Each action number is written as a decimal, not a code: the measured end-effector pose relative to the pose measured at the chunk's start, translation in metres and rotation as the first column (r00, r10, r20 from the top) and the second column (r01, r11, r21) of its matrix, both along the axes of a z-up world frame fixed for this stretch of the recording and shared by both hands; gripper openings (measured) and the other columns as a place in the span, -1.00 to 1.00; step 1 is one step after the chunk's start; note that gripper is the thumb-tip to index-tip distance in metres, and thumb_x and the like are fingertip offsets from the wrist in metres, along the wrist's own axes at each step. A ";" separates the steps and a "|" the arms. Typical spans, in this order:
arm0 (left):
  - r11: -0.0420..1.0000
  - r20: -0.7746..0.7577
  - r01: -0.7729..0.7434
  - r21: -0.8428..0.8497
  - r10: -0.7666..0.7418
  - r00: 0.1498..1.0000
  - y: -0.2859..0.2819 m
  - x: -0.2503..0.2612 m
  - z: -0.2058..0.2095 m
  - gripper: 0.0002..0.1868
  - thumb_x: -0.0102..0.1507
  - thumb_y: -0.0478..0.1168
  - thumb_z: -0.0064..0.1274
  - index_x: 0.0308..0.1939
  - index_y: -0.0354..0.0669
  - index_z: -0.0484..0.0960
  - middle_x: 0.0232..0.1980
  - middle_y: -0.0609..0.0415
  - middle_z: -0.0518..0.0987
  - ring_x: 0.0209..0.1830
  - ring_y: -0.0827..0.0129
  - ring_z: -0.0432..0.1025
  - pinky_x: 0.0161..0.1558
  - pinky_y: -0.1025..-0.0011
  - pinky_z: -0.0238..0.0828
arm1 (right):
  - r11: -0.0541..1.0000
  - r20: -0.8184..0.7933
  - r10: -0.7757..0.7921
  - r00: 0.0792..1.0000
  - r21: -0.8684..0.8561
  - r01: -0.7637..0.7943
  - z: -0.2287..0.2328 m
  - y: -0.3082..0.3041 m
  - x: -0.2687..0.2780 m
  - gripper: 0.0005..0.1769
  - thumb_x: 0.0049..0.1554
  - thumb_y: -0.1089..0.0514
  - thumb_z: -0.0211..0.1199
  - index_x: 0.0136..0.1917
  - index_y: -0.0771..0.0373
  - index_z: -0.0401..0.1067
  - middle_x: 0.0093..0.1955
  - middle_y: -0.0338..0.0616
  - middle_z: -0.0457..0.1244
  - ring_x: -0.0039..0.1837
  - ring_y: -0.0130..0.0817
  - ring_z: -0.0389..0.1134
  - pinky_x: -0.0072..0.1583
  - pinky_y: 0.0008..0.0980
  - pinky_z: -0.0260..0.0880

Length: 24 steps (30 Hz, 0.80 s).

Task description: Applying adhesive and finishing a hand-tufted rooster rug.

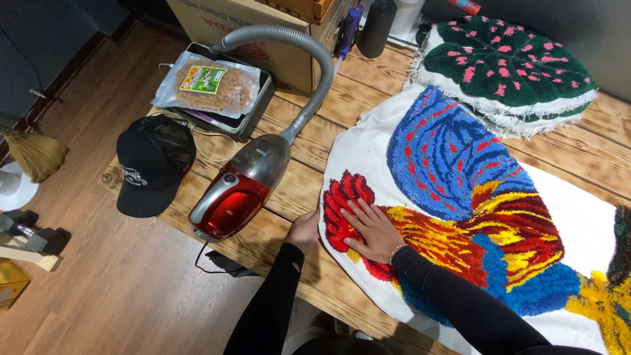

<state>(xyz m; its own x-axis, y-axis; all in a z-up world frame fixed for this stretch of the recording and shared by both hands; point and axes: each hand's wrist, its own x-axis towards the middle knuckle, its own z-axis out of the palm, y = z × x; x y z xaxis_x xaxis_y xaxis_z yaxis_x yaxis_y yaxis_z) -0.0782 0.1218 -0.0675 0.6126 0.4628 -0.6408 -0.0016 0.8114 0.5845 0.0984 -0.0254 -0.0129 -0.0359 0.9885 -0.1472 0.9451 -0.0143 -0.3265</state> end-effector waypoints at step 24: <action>0.794 -0.543 0.329 0.511 0.001 0.840 0.019 -0.021 -0.003 -0.61 0.35 -0.05 0.08 -0.03 -0.37 0.68 -0.40 0.05 0.64 -0.42 0.43 0.47 -0.29 0.46 0.41 | 0.998 0.000 0.045 0.999 0.043 -0.045 0.017 -0.008 -0.007 0.06 0.13 -0.57 0.08 0.65 0.04 -0.06 0.68 0.10 -0.19 0.68 0.12 -0.30 0.57 0.05 -0.32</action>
<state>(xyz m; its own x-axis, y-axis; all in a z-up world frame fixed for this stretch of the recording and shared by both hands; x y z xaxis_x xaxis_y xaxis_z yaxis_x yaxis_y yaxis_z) -0.0987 0.1403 -0.0708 0.3900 0.7576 -0.5233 0.5181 0.2893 0.8049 0.0910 -0.0330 0.0041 -0.0807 0.9912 -0.1046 0.9443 0.0424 -0.3263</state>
